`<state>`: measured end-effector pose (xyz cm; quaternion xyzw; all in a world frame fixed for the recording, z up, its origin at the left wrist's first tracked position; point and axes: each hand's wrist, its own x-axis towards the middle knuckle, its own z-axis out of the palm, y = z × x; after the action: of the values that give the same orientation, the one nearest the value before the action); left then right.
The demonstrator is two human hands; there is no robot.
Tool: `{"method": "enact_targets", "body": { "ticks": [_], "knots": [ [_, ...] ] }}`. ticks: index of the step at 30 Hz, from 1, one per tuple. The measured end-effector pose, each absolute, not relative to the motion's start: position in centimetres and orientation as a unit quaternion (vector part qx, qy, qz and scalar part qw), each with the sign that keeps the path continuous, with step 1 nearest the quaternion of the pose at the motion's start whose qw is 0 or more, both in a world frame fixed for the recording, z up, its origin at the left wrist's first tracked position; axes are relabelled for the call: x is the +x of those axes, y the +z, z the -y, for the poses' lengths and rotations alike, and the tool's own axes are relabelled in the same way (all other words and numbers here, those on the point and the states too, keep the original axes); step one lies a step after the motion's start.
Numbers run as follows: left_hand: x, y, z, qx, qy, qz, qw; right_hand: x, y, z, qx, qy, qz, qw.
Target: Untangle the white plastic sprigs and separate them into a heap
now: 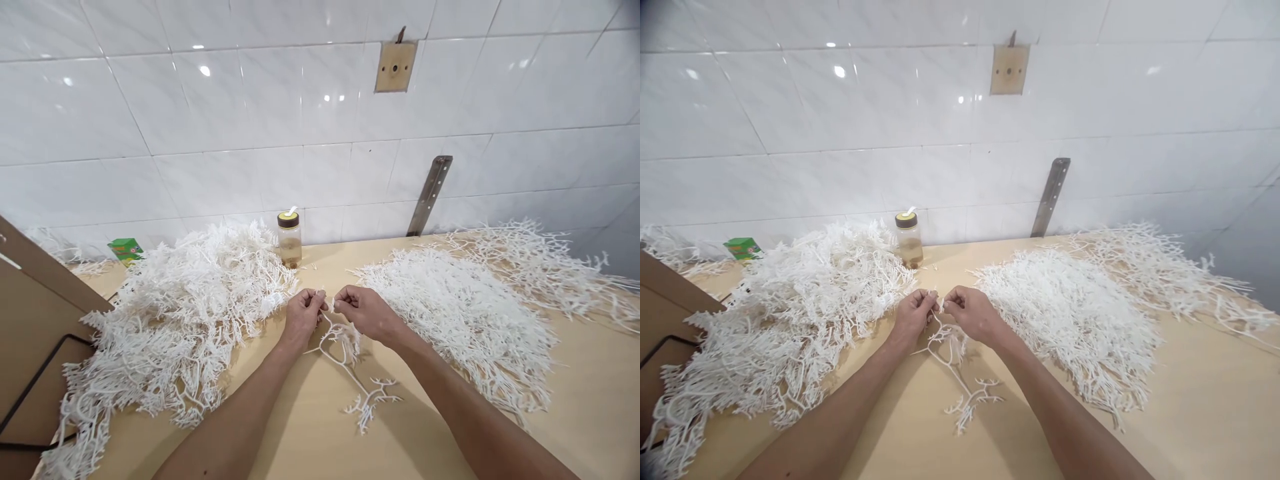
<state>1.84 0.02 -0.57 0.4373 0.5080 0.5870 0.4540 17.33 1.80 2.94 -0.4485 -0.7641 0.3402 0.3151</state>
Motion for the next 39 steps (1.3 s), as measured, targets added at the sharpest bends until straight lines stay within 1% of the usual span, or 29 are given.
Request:
{"method": "enact_targets", "body": {
  "ticks": [4, 12, 14, 15, 19, 20, 21, 22, 26, 29, 32, 36, 39],
  "knots": [
    [1.8, -0.3, 0.2, 0.425, 0.593, -0.504, 0.462, 17.8, 2.4, -2.2, -0.444, 0.387, 0.737, 0.331],
    [1.9, 0.1, 0.3, 0.401, 0.603, -0.489, 0.486, 18.0, 3.4, -2.1, -0.493, 0.412, 0.691, 0.331],
    [1.9, 0.0, 0.3, 0.402, 0.604, -0.489, 0.484, 18.4, 3.0, -2.5, -0.52, 0.374, 0.691, 0.334],
    [1.9, 0.0, 0.3, 0.405, 0.602, -0.49, 0.483, 18.6, 2.8, -2.8, -0.537, 0.335, 0.695, 0.341],
    [1.8, -0.2, 0.2, 0.421, 0.591, -0.494, 0.48, 19.1, 1.9, -3.4, -0.589, 0.102, 0.7, 0.39],
    [1.8, -0.2, 0.2, 0.423, 0.589, -0.496, 0.478, 18.9, 1.9, -3.2, -0.587, 0.071, 0.701, 0.398],
    [1.8, -0.2, 0.2, 0.425, 0.588, -0.5, 0.473, 18.6, 2.0, -2.9, -0.579, 0.066, 0.707, 0.4],
    [1.8, -0.1, 0.3, 0.429, 0.587, -0.504, 0.467, 18.2, 2.2, -2.5, -0.568, 0.086, 0.717, 0.395],
    [1.7, 0.3, 0.4, 0.456, 0.587, -0.508, 0.436, 16.2, 3.1, -0.7, -0.522, 0.247, 0.744, 0.336],
    [1.7, 0.3, 0.4, 0.449, 0.595, -0.492, 0.45, 15.4, 2.9, -0.1, -0.496, 0.327, 0.741, 0.313],
    [2.0, 0.3, 0.3, 0.419, 0.604, -0.466, 0.492, 15.1, 2.1, -0.3, -0.475, 0.422, 0.705, 0.313],
    [2.2, 0.1, 0.3, 0.387, 0.605, -0.444, 0.536, 14.7, 1.3, -0.6, -0.449, 0.557, 0.608, 0.342],
    [2.2, 0.0, 0.4, 0.38, 0.601, -0.442, 0.547, 14.4, 1.2, -0.6, -0.441, 0.598, 0.562, 0.364]
  ]
}}
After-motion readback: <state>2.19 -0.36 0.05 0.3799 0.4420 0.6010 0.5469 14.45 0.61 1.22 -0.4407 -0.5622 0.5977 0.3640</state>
